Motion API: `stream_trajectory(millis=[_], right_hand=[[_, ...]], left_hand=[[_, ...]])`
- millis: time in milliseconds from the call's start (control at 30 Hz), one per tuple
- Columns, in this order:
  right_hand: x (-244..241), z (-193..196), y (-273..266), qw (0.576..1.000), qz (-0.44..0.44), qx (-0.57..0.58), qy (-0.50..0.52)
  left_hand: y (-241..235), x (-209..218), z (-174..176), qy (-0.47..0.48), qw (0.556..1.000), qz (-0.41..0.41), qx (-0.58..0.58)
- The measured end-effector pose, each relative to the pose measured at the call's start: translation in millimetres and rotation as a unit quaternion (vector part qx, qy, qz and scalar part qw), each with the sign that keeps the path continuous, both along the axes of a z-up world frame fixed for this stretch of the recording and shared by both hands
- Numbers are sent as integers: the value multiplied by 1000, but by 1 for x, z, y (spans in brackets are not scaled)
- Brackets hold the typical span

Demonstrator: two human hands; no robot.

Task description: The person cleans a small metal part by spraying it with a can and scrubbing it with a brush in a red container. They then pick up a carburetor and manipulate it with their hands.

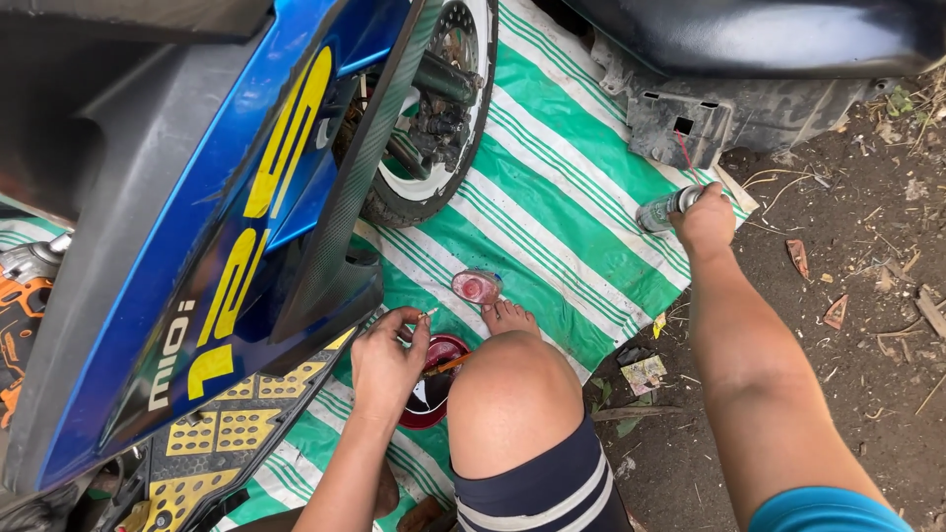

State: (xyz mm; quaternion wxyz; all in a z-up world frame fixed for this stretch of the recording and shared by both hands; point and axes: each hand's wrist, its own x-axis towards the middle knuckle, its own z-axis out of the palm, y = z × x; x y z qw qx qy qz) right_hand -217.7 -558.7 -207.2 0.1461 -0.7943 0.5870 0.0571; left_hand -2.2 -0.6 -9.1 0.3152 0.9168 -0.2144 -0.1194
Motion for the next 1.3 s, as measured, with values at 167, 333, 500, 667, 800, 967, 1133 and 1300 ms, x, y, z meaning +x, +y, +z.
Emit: stream_trajectory(millis=[167,333,500,667,800,967,1133,1300], right_hand=[[2,135,54,996,-30,71,-54],[-16,160,62,996,-2,26,-89],[-28,222,74,997,-17,37,-71],[-21,357,137,990,136,28,-34],[-8,444,221,957,265,-45,-107],[44,513,348,908,406,51,-89],[119,511,443,817,562,77,105],[173,434,510,737,625,257,-3]], left_hand=[[-7,-1,-9,-7,1000,-6,-8],[10,-13,15,-1,1000,-16,-23],[39,-23,31,-11,997,-73,-9],[64,-24,45,-74,995,-60,-4],[65,-28,12,-89,994,-53,18],[83,-27,45,-3,996,-91,25],[135,4,117,-33,994,-73,81],[215,48,101,48,996,58,42]])
